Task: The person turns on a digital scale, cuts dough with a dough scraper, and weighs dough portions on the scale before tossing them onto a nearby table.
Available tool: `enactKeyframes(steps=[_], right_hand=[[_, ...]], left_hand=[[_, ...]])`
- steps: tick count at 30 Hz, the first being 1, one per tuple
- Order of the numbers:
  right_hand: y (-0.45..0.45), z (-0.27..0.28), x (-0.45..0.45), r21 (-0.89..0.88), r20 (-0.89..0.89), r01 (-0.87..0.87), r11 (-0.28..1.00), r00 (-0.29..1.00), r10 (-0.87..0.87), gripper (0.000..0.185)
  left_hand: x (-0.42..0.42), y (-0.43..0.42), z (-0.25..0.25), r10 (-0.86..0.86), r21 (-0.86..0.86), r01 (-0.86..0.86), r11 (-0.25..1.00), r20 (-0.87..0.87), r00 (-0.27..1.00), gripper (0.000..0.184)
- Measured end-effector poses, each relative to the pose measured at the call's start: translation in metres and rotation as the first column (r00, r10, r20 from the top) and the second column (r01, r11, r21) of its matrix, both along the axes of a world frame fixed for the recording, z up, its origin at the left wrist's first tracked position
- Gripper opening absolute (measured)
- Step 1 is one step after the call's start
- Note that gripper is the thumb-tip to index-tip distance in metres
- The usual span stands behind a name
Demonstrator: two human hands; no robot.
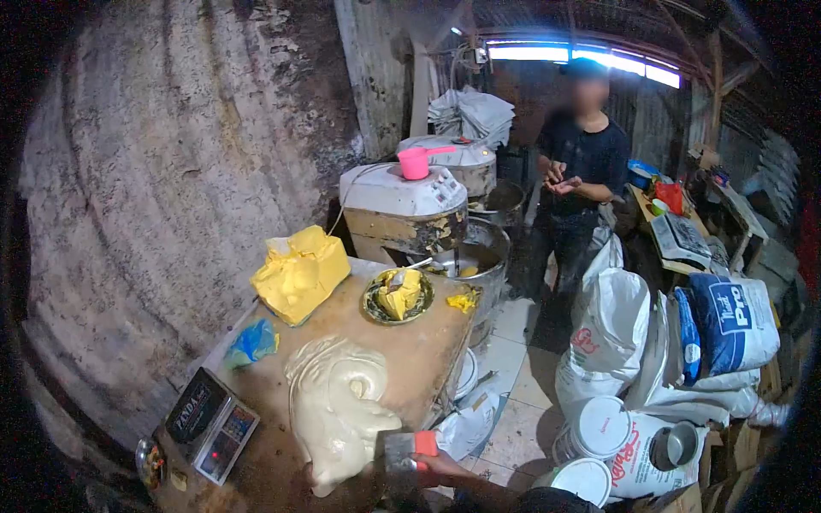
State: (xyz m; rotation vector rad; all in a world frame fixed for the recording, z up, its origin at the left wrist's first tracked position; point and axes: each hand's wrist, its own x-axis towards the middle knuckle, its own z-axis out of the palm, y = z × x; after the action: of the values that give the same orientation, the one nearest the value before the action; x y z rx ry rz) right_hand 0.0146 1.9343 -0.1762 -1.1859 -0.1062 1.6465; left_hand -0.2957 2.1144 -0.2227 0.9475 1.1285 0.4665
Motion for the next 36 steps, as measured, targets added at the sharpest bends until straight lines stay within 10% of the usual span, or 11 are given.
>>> enactKeyframes(steps=[4,10,14,18,20,23,26,29,31,36], right_hand=[[0.045,0.012,-0.023,0.018,0.569,-0.319,0.948,0.783,0.253,0.041],[0.105,0.134,-0.101,0.400,0.916,-0.583,0.707,0.275,-0.291,0.039],[0.167,0.111,-0.165,-0.421,0.887,-0.793,0.441,-0.461,0.018,0.029],[0.209,0.083,-0.220,-0.325,0.913,-0.886,0.331,-0.386,-0.135,0.040],[0.237,0.076,-0.253,-0.220,0.970,-0.908,0.356,-0.166,0.175,0.038],[0.272,0.091,-0.292,-0.253,0.546,-0.747,0.614,0.414,0.728,0.039],[0.292,0.057,-0.285,-0.350,0.929,-0.850,0.395,-0.262,0.260,0.030],[0.264,0.095,-0.271,0.050,0.992,-0.909,0.414,-0.002,-0.124,0.025],[0.243,0.124,-0.247,-0.421,0.891,-0.805,0.418,-0.454,0.023,0.022],[0.236,0.029,-0.258,-0.445,0.822,-0.886,0.131,-0.462,-0.333,0.038]], left_hand=[[0.000,-0.018,-0.001,0.042,0.040,-0.040,0.998,-0.039,0.998,0.051],[0.000,-0.025,0.002,0.040,0.120,-0.026,0.992,-0.114,0.993,0.051],[-0.018,-0.026,0.005,0.000,0.154,0.031,0.988,-0.200,0.980,0.051],[-0.051,-0.037,0.007,-0.045,0.173,0.094,0.981,-0.265,0.963,0.052],[-0.070,-0.052,0.009,-0.053,0.164,0.105,0.981,-0.293,0.955,0.052],[-0.092,-0.084,0.020,-0.091,0.070,0.118,0.991,-0.310,0.946,0.052],[-0.109,-0.105,0.032,-0.023,0.083,0.054,0.995,-0.333,0.943,0.052],[-0.124,-0.134,0.035,0.304,0.377,-0.190,0.906,-0.270,0.914,0.052],[-0.145,-0.142,0.066,0.072,-0.201,-0.120,0.972,-0.229,0.971,0.052],[-0.160,-0.173,0.106,0.199,-0.185,-0.277,0.943,-0.356,0.913,0.049]])
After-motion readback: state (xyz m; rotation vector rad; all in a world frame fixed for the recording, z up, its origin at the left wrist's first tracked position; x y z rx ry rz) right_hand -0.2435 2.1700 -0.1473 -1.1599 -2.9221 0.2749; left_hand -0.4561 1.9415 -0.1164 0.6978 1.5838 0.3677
